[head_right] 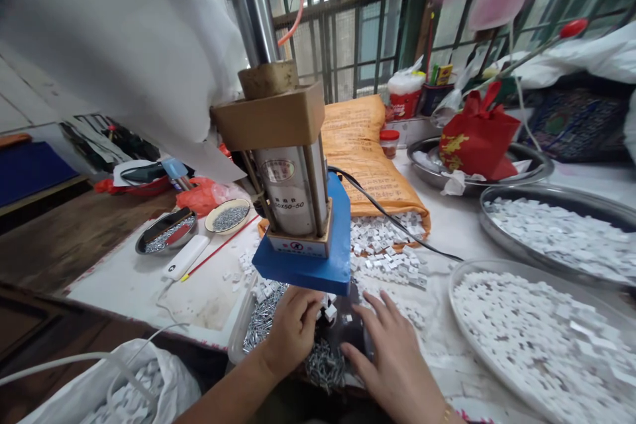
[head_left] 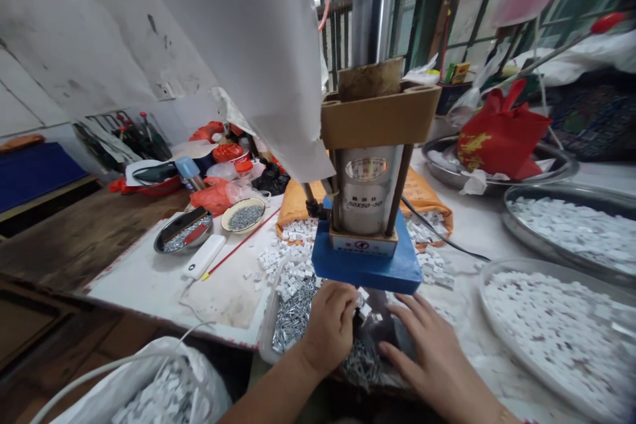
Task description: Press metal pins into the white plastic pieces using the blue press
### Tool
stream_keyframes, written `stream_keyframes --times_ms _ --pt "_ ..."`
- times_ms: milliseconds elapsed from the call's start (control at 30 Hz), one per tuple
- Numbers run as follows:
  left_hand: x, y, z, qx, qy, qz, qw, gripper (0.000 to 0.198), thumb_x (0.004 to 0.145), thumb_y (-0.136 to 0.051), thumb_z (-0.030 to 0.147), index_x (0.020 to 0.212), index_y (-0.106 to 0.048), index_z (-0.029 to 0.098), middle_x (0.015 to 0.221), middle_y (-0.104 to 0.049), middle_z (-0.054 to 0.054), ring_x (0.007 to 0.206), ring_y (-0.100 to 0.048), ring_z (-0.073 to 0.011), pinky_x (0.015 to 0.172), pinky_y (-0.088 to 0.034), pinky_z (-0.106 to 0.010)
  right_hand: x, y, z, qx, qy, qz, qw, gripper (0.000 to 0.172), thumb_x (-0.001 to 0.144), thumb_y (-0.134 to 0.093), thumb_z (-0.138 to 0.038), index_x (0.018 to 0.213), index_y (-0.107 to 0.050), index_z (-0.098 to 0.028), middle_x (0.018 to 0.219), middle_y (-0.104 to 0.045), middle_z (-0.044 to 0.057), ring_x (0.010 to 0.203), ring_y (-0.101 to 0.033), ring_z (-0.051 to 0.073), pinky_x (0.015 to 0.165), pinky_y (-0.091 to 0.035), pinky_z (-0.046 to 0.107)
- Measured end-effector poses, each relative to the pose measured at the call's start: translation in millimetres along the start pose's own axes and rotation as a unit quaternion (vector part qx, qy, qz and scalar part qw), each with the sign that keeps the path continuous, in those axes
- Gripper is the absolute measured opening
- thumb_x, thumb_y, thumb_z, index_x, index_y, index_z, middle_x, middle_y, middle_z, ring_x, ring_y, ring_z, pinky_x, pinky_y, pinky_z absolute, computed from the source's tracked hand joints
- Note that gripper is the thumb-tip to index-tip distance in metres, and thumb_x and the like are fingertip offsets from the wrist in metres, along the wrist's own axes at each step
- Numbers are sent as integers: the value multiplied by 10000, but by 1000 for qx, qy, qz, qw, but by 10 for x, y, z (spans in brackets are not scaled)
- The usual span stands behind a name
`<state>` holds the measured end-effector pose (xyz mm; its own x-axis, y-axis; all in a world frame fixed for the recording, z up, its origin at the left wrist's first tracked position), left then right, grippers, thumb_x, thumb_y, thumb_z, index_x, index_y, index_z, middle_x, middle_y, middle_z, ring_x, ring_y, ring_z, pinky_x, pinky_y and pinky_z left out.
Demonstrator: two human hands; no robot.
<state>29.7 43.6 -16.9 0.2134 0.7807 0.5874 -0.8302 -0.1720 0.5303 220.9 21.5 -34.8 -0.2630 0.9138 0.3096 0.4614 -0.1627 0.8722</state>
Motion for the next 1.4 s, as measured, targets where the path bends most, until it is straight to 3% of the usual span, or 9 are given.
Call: stream_keyframes --times_ms 100,233,400,567,733,833,967,1233,1400 --pt "-17 -15 -18 1 8 8 1000 153 827 -449 40 833 -504 183 853 -588 -58 834 -538 -179 766 -434 -302 -329 62 241 -114 37 -5 993 260 730 -612 -492 824 -695 -265 1305 -542 122 1292 -306 458 888 -379 629" --pt "-36 -13 -32 5 27 13 1000 158 803 -458 38 767 -453 191 801 -545 -47 781 -519 -177 714 -422 -288 -561 -1 369 -155 66 -4 986 320 746 -589 -532 940 -695 -301 1276 -582 97 1255 -382 445 847 -422 614" --pt "-34 -6 -44 -50 103 -11 993 148 784 -491 51 782 -462 196 852 -566 -40 820 -541 -174 753 -418 -287 -269 58 259 -125 44 -1 991 270 794 -554 -493 723 -685 -268 1204 -632 79 1229 -420 427 858 -415 613" --pt "31 -5 5 -174 194 -2 966 91 803 -517 121 779 -469 195 846 -586 -15 784 -556 -145 741 -425 -260 234 141 -137 -33 96 54 993 411 780 -618 -361 1156 -558 -206 1174 -627 120 1166 -489 338 880 -451 506" --pt "23 116 197 -176 205 -25 962 118 850 -477 191 732 -488 181 722 -534 4 687 -514 -128 652 -405 -233 182 56 -409 74 174 76 979 342 819 -560 -210 1157 -511 -191 1043 -674 105 968 -605 251 830 -481 408" --pt "-70 138 239 -179 249 -80 948 151 893 -429 237 795 -525 173 699 -519 8 632 -492 -115 589 -389 -220 52 -54 -393 156 72 29 985 178 854 -527 -320 992 -563 -213 862 -694 63 766 -641 207 671 -512 317" --pt "-143 57 137 -154 249 -71 954 112 876 -461 206 899 -567 179 819 -569 -21 739 -535 -138 670 -428 -246 147 -169 -326 225 -94 -9 970 244 885 -436 -424 809 -558 -226 679 -649 12 616 -611 179 575 -485 273" --pt "-118 90 11 -112 208 -62 970 191 809 -460 67 870 -590 192 865 -580 -26 832 -550 -161 772 -446 -298 293 -251 -306 217 -101 11 971 233 794 -553 -450 761 -566 -219 669 -646 19 612 -590 196 573 -449 291" --pt "-51 16 -81 -169 272 -33 947 165 847 -455 130 905 -600 180 880 -616 -40 811 -578 -158 738 -476 -297 407 -296 -331 287 -166 1 943 308 802 -519 -489 699 -567 -202 606 -625 10 564 -570 173 514 -437 263"
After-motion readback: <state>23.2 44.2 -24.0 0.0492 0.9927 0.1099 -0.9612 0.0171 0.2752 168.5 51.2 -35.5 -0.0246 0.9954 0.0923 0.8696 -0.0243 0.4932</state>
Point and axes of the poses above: each hand's wrist, its own x-axis towards the middle knuckle, its own y-axis out of the back of the hand, z = x × y, the point moved 1 cm from there along x, towards the middle knuckle
